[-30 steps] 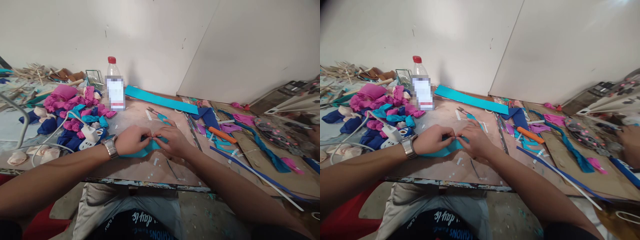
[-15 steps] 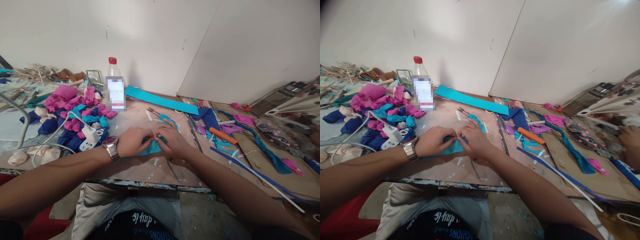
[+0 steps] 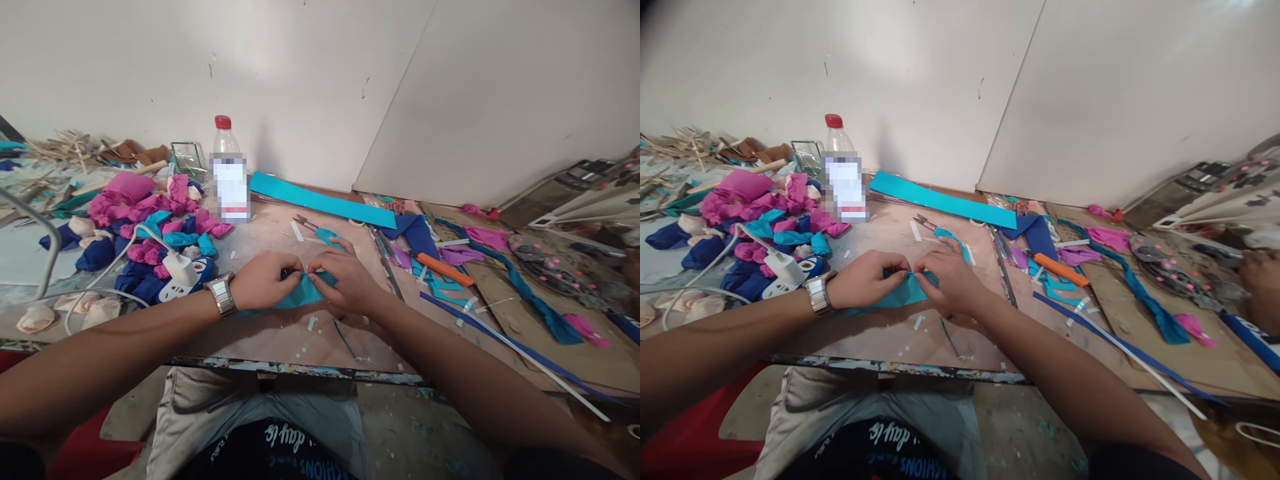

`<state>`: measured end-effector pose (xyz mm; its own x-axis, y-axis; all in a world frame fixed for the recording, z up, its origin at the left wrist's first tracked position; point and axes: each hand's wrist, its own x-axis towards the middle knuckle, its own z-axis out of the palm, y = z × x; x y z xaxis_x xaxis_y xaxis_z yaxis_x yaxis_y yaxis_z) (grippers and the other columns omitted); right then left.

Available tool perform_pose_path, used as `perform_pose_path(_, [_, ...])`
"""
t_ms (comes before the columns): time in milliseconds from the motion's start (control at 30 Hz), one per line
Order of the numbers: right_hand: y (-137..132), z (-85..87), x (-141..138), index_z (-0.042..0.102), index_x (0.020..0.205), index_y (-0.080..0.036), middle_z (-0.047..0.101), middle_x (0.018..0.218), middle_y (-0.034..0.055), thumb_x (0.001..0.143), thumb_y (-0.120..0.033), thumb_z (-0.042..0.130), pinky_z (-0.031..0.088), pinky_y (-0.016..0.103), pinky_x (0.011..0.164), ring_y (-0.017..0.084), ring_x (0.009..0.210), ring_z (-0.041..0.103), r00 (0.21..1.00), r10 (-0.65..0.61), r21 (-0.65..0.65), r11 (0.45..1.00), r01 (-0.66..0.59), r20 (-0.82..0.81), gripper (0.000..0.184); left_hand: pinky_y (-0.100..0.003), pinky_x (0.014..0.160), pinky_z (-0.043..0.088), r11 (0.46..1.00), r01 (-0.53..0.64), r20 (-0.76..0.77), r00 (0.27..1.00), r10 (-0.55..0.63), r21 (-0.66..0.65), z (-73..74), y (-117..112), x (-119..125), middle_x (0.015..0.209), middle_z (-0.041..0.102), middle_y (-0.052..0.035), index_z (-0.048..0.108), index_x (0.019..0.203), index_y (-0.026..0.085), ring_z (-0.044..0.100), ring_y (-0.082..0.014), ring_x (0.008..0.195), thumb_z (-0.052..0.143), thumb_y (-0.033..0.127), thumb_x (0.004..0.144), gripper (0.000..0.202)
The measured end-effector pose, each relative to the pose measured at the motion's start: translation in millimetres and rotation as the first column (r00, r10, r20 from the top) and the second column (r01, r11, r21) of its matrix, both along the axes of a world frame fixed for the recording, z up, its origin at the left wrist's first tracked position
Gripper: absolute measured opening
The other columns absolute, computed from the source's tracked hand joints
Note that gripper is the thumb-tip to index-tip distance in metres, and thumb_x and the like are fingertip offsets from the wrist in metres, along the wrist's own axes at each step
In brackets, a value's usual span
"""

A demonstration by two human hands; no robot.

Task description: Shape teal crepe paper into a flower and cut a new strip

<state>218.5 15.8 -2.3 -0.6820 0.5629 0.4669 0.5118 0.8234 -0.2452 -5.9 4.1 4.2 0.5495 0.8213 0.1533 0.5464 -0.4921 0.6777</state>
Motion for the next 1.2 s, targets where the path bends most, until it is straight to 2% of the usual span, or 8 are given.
perform_pose_path(133, [0.9, 1.3, 1.4, 0.063, 0.092, -0.023, 0.074, 0.086, 0.0020, 0.096, -0.023, 0.058, 0.030, 0.050, 0.111, 0.022, 0.088, 0.067, 1.000, 0.011, 0.016, 1.000, -0.011, -0.004, 0.007, -0.027, 0.067, 0.041, 0.997, 0.006, 0.045, 0.999, -0.002, -0.076, -1.2, 3.3, -1.0, 0.080, 0.074, -0.0017, 0.074, 0.087, 0.016, 0.061, -0.0145, 0.071, 0.055, 0.027, 0.091, 0.022])
perform_pose_path(333, [1.7, 0.4, 1.4, 0.066, 0.089, -0.023, 0.075, 0.086, 0.0021, 0.095, -0.023, 0.059, 0.029, 0.050, 0.111, 0.022, 0.090, 0.067, 1.000, 0.022, 0.015, 1.000, -0.022, 0.010, 0.009, -0.026, 0.061, 0.039, 0.993, 0.015, 0.049, 0.999, -0.009, -0.117, -3.3, 5.2, -1.8, 0.075, 0.073, -0.0016, 0.076, 0.087, 0.016, 0.059, -0.0136, 0.066, 0.058, 0.035, 0.093, 0.028])
perform_pose_path(533, [1.1, -2.5, -0.1, 0.062, 0.085, -0.022, 0.070, 0.081, 0.0018, 0.090, -0.020, 0.058, 0.033, 0.048, 0.107, 0.022, 0.087, 0.065, 1.000, 0.025, 0.001, 1.000, -0.025, 0.014, 0.007, -0.026, 0.065, 0.040, 0.997, 0.039, 0.041, 0.999, -0.036, -0.061, -1.4, 1.7, -0.5, 0.080, 0.076, -0.0025, 0.078, 0.089, 0.016, 0.061, -0.0134, 0.069, 0.058, 0.032, 0.093, 0.026])
perform_pose_path(700, [1.7, -1.4, 0.1, 0.061, 0.083, -0.022, 0.070, 0.082, 0.0022, 0.089, -0.020, 0.059, 0.033, 0.047, 0.105, 0.022, 0.090, 0.066, 1.000, 0.013, -0.036, 0.999, -0.013, 0.003, 0.007, -0.025, 0.062, 0.037, 0.993, 0.046, 0.037, 0.998, -0.042, -0.113, 0.1, 0.7, 1.3, 0.079, 0.074, -0.0023, 0.077, 0.091, 0.015, 0.059, -0.0127, 0.066, 0.058, 0.035, 0.094, 0.028])
perform_pose_path(967, [0.9, 1.2, 1.3, 0.065, 0.083, -0.021, 0.071, 0.082, 0.0023, 0.090, -0.020, 0.059, 0.031, 0.049, 0.107, 0.022, 0.088, 0.065, 0.999, 0.025, -0.034, 0.999, -0.024, 0.025, 0.009, -0.025, 0.058, 0.034, 0.982, 0.084, 0.035, 0.996, -0.079, -0.168, -1.1, 2.4, 0.5, 0.072, 0.069, -0.0004, 0.077, 0.090, 0.015, 0.051, -0.0116, 0.062, 0.057, 0.037, 0.094, 0.030])
perform_pose_path(1200, [-0.1, 4.1, 2.0, 0.065, 0.082, -0.021, 0.070, 0.079, 0.0019, 0.089, -0.019, 0.058, 0.031, 0.048, 0.105, 0.022, 0.087, 0.065, 0.999, 0.034, -0.031, 0.999, -0.033, 0.032, 0.010, -0.026, 0.057, 0.030, 0.986, 0.109, 0.005, 0.994, -0.110, -0.129, -7.4, 6.5, -1.1, 0.063, 0.060, 0.0016, 0.072, 0.078, 0.015, 0.045, -0.0109, 0.059, 0.056, 0.039, 0.094, 0.033])
